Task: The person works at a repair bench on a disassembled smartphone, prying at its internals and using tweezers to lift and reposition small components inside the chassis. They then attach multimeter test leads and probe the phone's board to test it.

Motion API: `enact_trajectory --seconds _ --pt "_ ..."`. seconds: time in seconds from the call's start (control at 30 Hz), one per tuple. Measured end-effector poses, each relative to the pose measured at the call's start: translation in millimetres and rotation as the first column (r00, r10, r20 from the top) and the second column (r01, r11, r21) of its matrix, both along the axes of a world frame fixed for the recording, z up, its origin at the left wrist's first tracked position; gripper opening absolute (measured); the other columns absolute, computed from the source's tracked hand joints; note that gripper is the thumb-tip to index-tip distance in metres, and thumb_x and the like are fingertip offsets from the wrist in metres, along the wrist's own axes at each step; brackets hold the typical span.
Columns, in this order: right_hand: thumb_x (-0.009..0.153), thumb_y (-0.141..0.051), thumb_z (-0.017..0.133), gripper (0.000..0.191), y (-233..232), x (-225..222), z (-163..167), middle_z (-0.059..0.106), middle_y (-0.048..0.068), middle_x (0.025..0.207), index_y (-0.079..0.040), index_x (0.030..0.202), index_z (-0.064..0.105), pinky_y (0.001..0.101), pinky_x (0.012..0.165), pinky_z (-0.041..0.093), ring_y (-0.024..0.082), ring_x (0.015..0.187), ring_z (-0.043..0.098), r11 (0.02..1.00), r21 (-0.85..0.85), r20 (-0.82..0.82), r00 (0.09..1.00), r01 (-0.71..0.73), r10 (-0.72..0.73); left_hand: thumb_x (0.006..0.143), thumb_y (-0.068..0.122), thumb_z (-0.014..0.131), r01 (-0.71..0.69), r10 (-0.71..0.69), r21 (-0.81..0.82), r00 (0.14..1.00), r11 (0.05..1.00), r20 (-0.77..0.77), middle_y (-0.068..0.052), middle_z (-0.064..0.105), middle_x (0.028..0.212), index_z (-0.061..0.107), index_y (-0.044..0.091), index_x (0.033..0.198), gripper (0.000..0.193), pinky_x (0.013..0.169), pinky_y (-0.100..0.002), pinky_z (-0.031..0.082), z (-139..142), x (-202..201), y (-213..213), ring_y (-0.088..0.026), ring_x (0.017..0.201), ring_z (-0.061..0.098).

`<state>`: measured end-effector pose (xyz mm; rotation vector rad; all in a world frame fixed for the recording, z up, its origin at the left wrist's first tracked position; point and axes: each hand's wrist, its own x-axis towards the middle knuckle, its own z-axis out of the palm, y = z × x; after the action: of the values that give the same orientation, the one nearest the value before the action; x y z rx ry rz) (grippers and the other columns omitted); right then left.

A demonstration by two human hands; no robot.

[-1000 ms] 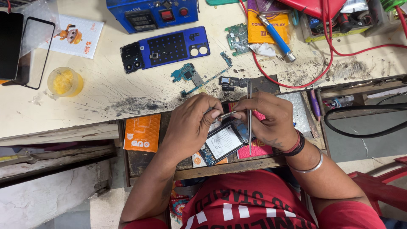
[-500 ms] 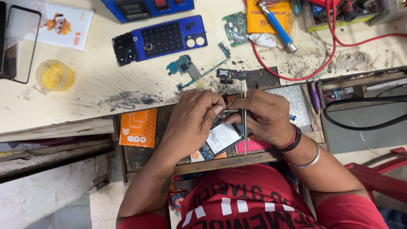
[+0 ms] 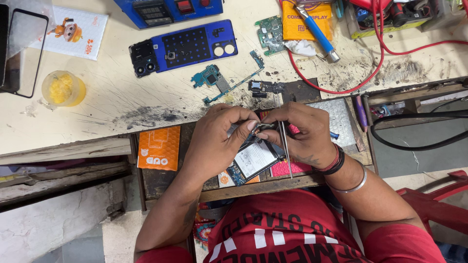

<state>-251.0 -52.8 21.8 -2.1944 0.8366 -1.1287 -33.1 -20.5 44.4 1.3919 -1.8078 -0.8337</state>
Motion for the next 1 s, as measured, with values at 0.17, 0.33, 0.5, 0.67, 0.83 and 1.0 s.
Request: enact_trajectory --seconds 0.17,0.33,0.5,0.67,0.83,1.0 --pt "0.084 -0.017 0.089 0.025 0 1 -1 0.074 0.007 0.09 -0.006 0.098 0.072 0.0308 0.066 0.053 0.02 0.076 0.072 0.998 0.005 -0.008 0.998 0.057 -0.057 0.101 0.032 0.064 0.003 -0.003 0.013 0.999 1.0 -0.035 -0.009 0.075 0.097 0.077 0.012 0.108 0.024 0.086 -0.04 0.055 0 2 0 -0.026 0.099 0.07" --pt "0.085 -0.018 0.088 0.025 -1 0 -1 0.074 0.009 0.093 -0.007 0.099 0.071 0.0308 0.069 0.054 0.021 0.081 0.073 0.997 0.009 0.0 0.998 0.07 -0.07 0.092 0.038 0.073 0.063 -0.063 -0.008 0.997 0.998 -0.039 -0.008 0.08 0.097 0.077 0.011 0.111 0.033 0.101 -0.041 0.052 0 2 -2 -0.025 0.096 0.074" --pt "0.086 -0.018 0.087 0.025 -1 1 -1 0.075 0.009 0.095 -0.006 0.1 0.071 0.0305 0.071 0.055 0.022 0.083 0.074 0.998 0.02 0.003 0.998 0.065 -0.065 0.089 0.038 0.076 0.018 -0.017 -0.041 0.999 0.999 0.027 -0.007 0.08 0.104 0.079 0.012 0.108 0.033 0.103 -0.042 0.051 -3 0 -3 -0.028 0.107 0.072" --pt "0.087 -0.018 0.086 0.025 -1 1 -1 0.077 0.01 0.097 -0.006 0.103 0.072 0.0306 0.072 0.056 0.022 0.085 0.076 0.996 0.062 0.006 0.998 0.069 -0.069 0.092 0.036 0.075 -0.048 0.057 -0.116 0.996 0.992 0.072 -0.007 0.08 0.104 0.08 0.014 0.11 0.029 0.1 -0.042 0.054 -7 -2 1 -0.03 0.109 0.072" --pt "0.09 -0.015 0.084 0.023 -2 1 -3 0.078 0.01 0.099 -0.005 0.107 0.074 0.0283 0.073 0.058 0.019 0.086 0.078 0.991 0.113 0.044 0.996 0.074 -0.079 0.095 0.027 0.076 -0.119 0.148 -0.3 0.986 0.947 0.078 -0.006 0.079 0.102 0.078 0.014 0.112 0.022 0.097 -0.04 0.056 -8 -7 4 -0.028 0.103 0.074" --pt "0.091 -0.013 0.083 0.021 -2 1 -7 0.078 0.007 0.096 -0.003 0.108 0.074 0.0248 0.071 0.057 0.012 0.082 0.075 0.976 0.192 0.091 0.988 0.107 -0.126 0.097 0.02 0.077 -0.121 0.156 -0.467 0.987 0.876 0.037 -0.004 0.078 0.105 0.077 0.012 0.11 0.015 0.102 -0.042 0.057 -4 -8 5 -0.02 0.098 0.077"
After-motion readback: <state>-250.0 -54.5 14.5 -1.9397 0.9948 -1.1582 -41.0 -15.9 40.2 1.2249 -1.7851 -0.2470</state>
